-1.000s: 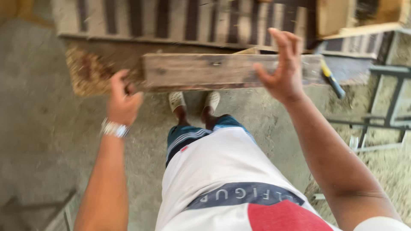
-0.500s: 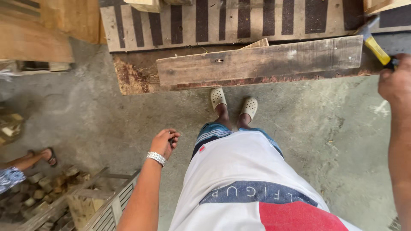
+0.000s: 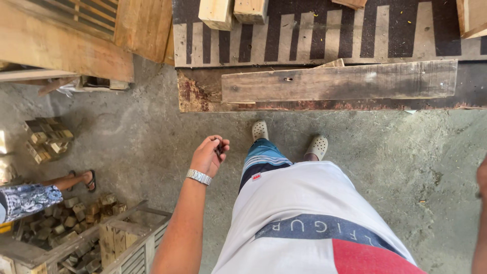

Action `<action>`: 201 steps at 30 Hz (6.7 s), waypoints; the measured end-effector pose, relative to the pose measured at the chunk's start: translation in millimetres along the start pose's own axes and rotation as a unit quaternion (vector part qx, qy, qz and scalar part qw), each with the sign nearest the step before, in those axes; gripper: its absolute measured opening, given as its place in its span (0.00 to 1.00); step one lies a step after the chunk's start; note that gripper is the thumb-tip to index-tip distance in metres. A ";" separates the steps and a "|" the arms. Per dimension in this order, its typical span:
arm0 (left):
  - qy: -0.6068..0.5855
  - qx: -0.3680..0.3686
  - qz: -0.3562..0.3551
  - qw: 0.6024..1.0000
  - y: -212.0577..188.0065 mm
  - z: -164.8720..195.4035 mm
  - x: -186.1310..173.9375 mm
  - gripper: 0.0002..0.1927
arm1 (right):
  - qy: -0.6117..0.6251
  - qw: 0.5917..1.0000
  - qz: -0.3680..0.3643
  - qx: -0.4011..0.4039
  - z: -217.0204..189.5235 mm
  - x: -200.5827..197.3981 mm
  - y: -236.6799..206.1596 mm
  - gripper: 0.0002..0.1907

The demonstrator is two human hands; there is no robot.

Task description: The person picks up small wooden blocks and a plank on a workbench, positions them, and uses a claw hammer to drive nails into the wood, hammering at several spots and repositioning the pieces between strikes.

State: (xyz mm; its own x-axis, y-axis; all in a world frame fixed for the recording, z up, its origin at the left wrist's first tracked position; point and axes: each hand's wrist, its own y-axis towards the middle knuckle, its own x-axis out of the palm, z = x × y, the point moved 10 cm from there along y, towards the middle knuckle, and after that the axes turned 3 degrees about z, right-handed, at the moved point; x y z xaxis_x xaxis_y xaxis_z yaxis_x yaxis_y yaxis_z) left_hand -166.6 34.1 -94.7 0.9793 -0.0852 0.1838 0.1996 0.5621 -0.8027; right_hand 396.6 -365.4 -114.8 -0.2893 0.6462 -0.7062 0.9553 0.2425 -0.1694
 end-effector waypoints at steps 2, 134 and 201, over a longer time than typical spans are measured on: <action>-0.012 0.020 -0.027 0.999 11.5 22.1 2.9 0.04 | 0.047 0.997 0.006 0.068 12.3 4.0 -35.6 0.10; 0.357 0.675 -0.537 0.360 73.3 169.5 142.0 0.05 | 0.003 0.972 0.142 0.185 -398.5 335.2 -450.1 0.14; 0.869 0.403 -0.283 0.050 95.8 91.7 139.7 0.60 | 0.008 0.982 -0.030 0.186 -309.3 390.6 -507.5 0.15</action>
State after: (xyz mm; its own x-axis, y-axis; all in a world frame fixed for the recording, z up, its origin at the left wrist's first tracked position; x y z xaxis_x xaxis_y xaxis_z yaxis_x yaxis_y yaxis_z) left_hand -13.9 151.5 -93.9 -0.5118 0.1754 -0.8410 0.8317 -0.1443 -0.5362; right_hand -220.4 -12.2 -92.2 -0.3439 0.6510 -0.6767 0.8918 0.0008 -0.4525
